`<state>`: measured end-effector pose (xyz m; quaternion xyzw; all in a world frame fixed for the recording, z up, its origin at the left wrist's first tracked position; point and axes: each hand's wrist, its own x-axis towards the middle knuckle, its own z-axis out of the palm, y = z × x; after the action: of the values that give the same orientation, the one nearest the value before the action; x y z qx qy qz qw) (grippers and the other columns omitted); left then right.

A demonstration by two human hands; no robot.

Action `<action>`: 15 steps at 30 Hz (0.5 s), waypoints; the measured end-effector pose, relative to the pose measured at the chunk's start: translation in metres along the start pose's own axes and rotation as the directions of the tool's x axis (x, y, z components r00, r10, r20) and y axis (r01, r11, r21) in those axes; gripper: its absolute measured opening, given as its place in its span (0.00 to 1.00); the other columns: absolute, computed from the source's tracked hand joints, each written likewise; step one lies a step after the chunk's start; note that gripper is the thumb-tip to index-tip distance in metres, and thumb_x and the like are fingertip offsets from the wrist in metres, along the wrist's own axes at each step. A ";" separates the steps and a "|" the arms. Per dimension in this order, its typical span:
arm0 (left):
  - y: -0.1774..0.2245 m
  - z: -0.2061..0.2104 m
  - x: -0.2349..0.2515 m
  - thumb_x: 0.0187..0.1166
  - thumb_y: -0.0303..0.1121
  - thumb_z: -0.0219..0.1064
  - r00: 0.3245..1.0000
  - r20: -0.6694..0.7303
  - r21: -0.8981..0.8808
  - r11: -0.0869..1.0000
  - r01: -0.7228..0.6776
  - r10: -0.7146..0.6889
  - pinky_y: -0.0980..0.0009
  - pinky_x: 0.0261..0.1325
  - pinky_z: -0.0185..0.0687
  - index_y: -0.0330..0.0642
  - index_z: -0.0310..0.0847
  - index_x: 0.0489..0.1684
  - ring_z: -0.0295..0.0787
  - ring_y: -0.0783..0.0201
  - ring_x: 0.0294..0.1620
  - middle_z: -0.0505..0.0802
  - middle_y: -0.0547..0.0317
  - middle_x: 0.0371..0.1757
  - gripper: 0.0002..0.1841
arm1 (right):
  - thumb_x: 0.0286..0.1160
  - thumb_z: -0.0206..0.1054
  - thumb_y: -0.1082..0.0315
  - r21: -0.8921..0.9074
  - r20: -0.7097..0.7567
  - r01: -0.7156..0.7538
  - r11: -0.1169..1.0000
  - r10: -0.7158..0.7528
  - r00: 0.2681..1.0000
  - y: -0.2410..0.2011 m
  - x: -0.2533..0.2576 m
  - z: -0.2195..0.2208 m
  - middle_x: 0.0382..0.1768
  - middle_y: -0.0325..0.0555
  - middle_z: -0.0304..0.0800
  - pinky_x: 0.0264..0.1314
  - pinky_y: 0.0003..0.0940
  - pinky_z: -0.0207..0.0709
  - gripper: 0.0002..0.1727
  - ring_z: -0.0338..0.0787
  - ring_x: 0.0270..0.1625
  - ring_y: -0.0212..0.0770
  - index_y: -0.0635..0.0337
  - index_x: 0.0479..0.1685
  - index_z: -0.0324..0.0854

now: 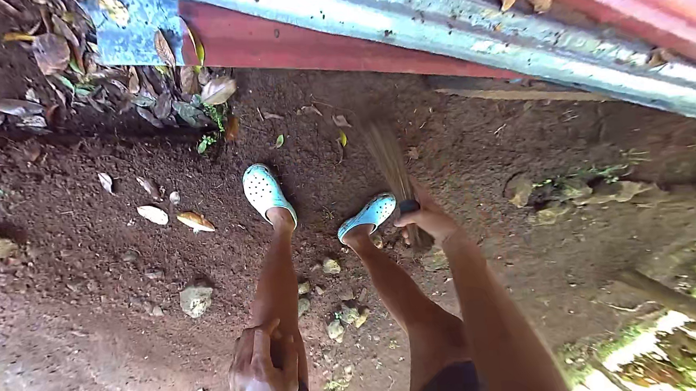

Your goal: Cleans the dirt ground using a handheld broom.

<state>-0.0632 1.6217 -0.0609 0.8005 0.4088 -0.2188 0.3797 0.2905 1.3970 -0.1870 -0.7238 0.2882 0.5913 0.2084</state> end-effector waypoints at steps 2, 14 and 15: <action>0.001 0.000 0.002 0.68 0.48 0.67 1.000 -0.023 0.018 1.000 -0.005 0.006 0.66 0.50 0.87 0.45 0.89 0.51 0.90 0.65 0.44 0.93 0.64 0.38 0.20 | 0.67 0.69 0.78 0.201 -0.158 -0.027 0.979 0.060 0.986 0.001 0.022 0.041 0.48 0.58 0.83 0.35 0.46 0.87 0.52 0.88 0.34 0.48 0.45 0.92 0.41; -0.001 -0.002 0.003 0.68 0.49 0.68 0.999 -0.022 -0.041 0.998 0.039 -0.039 0.64 0.49 0.87 0.45 0.88 0.52 0.90 0.65 0.44 0.93 0.64 0.39 0.21 | 0.61 0.73 0.74 0.032 0.314 -0.038 0.999 0.027 0.949 -0.050 -0.026 0.152 0.35 0.52 0.84 0.24 0.42 0.82 0.60 0.83 0.23 0.44 0.25 0.94 0.40; 0.000 -0.002 0.002 0.67 0.49 0.68 0.999 -0.032 -0.052 0.998 0.042 -0.044 0.64 0.49 0.87 0.45 0.88 0.52 0.90 0.64 0.44 0.93 0.63 0.39 0.21 | 0.60 0.72 0.75 0.027 0.241 -0.032 0.999 0.025 0.970 -0.049 -0.037 0.122 0.35 0.52 0.84 0.23 0.42 0.81 0.58 0.83 0.22 0.44 0.28 0.92 0.43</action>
<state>-0.0621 1.6245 -0.0614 0.7850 0.4378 -0.2030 0.3885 0.2283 1.5180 -0.1793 -0.6392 0.2803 0.6732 0.2443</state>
